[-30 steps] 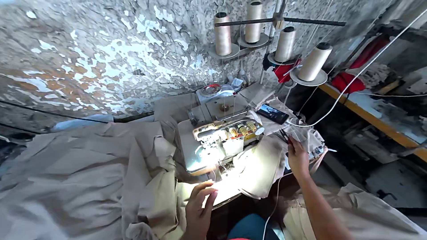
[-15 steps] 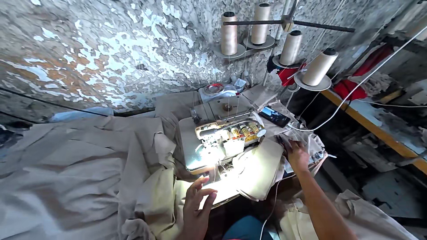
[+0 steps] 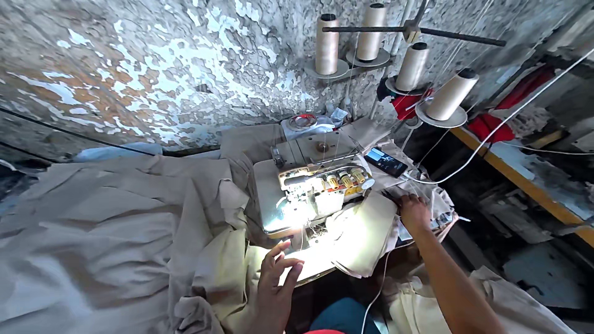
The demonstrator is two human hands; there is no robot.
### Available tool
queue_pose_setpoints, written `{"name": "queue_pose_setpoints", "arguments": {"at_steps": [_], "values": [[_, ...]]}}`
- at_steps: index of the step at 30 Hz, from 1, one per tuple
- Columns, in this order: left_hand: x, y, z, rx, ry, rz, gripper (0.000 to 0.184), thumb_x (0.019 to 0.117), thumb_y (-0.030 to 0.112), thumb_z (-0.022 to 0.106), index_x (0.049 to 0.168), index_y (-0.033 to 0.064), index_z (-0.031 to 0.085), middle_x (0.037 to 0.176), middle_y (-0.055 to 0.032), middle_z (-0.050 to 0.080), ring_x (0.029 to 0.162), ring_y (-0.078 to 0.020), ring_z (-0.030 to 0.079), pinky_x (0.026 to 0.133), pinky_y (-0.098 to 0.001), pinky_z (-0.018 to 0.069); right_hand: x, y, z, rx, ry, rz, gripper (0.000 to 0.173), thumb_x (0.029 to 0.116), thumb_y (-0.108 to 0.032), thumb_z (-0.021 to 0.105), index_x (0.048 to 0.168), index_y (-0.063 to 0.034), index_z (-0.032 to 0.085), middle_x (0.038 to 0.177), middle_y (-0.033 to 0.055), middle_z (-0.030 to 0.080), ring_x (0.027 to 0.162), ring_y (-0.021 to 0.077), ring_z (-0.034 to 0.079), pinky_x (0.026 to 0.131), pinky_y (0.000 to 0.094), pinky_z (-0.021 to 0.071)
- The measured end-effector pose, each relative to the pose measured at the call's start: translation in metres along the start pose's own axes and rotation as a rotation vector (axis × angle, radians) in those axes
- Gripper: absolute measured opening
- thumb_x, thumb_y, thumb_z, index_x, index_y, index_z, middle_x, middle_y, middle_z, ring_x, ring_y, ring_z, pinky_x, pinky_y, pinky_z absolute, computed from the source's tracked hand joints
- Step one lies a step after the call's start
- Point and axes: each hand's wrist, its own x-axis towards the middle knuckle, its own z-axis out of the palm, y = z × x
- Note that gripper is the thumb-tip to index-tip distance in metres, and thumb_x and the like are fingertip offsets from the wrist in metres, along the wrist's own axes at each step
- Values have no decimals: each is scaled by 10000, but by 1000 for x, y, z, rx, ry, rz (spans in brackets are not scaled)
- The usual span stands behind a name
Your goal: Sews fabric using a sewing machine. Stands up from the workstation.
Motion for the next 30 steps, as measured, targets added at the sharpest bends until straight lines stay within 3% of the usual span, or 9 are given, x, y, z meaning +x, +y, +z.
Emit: {"name": "queue_pose_setpoints", "arguments": {"at_steps": [6, 11, 14, 16, 19, 22, 24, 26, 30], "values": [[-1, 4, -4, -64, 29, -80, 147, 946, 151, 656, 887, 39, 731, 1326, -83, 608, 1221, -72, 578, 996, -219, 513, -20, -4, -1, 52, 84, 54, 354, 1065, -78, 457, 1368, 82, 546, 1352, 332, 578, 1290, 502, 545, 1044, 622, 441], [0, 5, -5, -79, 27, -117, 161, 950, 158, 641, 884, 33, 720, 1311, -83, 615, 1212, -78, 580, 994, -228, 507, -48, -5, 7, 272, 523, -80, 342, 1081, -162, 472, 1254, 76, 647, 1074, 323, 705, 970, 533, 695, 842, 672, 517], [-2, 5, -4, -88, 28, -119, 161, 954, 165, 643, 898, 35, 720, 1312, -73, 615, 1217, -73, 576, 998, -227, 506, -52, -5, 12, 395, 657, -128, 324, 1065, -145, 507, 1224, 93, 659, 1069, 308, 715, 952, 508, 707, 843, 645, 532], [-3, 5, -4, -96, 21, -131, 151, 953, 163, 647, 910, 40, 722, 1315, -71, 613, 1225, -78, 573, 1004, -231, 505, -52, -3, 15, 519, 684, -151, 325, 1049, -120, 535, 1236, 129, 624, 1096, 306, 709, 978, 453, 716, 880, 582, 549], [-3, 7, -6, -121, 25, -154, 151, 955, 154, 641, 909, 30, 712, 1314, -78, 608, 1224, -82, 570, 1003, -235, 504, -64, -10, 3, 861, 760, -241, 452, 982, -71, 618, 1307, 208, 473, 1029, 236, 673, 863, 166, 678, 818, 292, 567], [0, 11, -7, -219, 69, -259, 125, 961, 73, 589, 939, 13, 697, 1297, -65, 627, 1173, -90, 606, 981, -262, 526, -88, -26, -14, 1359, 676, -343, 246, 969, -2, 577, 1215, 14, 562, 932, -55, 673, 748, -2, 651, 684, 183, 570], [5, 17, -7, -355, 141, -413, 164, 996, 30, 528, 1015, 4, 688, 1262, -54, 659, 1111, -107, 646, 954, -294, 552, -109, -41, -23, 1659, 441, -322, 256, 1023, -16, 429, 1148, -69, 646, 912, -45, 757, 677, 68, 708, 594, 219, 604], [10, 28, -6, -482, 211, -537, 187, 1035, 29, 492, 1046, 11, 677, 1218, -57, 686, 1072, -137, 675, 921, -318, 576, -125, -50, -22, 1834, 201, -353, 366, 1059, -119, 330, 1219, -146, 659, 1064, -3, 778, 805, 133, 755, 679, 264, 631], [12, 37, -8, -584, 262, -548, 217, 1042, 19, 467, 1017, 27, 682, 1192, -61, 710, 1058, -151, 691, 914, -333, 581, -141, -78, -7, 1970, 69, -262, 223, 1025, -94, 491, 1141, -164, 668, 929, 0, 781, 738, 100, 744, 652, 232, 621]]}}
